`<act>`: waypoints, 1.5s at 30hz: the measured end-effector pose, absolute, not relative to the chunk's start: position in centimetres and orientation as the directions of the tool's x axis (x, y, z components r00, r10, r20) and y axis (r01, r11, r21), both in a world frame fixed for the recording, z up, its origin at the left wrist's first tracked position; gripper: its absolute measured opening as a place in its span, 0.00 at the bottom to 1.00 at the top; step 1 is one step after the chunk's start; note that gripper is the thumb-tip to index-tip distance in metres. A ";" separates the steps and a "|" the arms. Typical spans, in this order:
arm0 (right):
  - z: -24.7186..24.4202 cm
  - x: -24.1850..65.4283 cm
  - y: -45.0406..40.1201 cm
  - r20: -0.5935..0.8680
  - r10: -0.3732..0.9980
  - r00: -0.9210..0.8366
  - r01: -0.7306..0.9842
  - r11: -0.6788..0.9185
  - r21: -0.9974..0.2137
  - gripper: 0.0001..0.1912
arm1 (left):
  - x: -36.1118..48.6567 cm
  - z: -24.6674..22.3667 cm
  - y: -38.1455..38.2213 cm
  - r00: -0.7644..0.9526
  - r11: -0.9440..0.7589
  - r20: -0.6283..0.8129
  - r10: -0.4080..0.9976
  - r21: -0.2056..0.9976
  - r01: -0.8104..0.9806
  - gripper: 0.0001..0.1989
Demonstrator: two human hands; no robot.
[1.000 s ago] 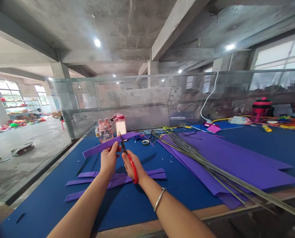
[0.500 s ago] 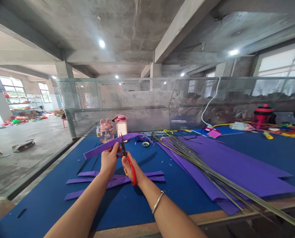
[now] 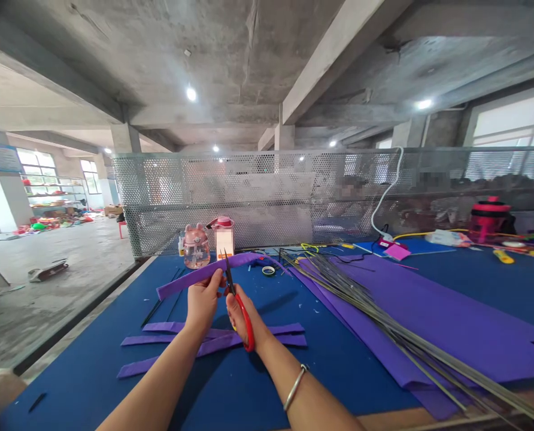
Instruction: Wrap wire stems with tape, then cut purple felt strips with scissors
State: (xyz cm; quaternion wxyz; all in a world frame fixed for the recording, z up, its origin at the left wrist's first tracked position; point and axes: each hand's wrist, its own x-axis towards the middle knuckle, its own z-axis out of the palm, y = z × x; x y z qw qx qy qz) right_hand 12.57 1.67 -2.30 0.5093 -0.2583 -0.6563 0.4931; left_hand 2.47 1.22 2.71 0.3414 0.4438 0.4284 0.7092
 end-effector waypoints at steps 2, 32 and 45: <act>-2.2 12.5 1.6 0.397 0.848 -0.350 -0.186 0.352 -0.917 0.29 | 2.5 2.7 1.2 -0.368 -0.393 0.328 0.870 0.913 -0.114 0.16; -1.8 12.4 1.4 0.363 0.883 -0.298 -0.107 0.347 -0.932 0.23 | 2.7 2.8 1.4 -0.377 -0.346 0.264 0.888 0.923 -0.169 0.16; -1.8 12.6 1.1 0.444 0.825 -0.351 -0.099 0.439 -0.893 0.33 | 2.7 2.7 1.2 -0.395 -0.381 0.302 0.868 0.914 -0.139 0.16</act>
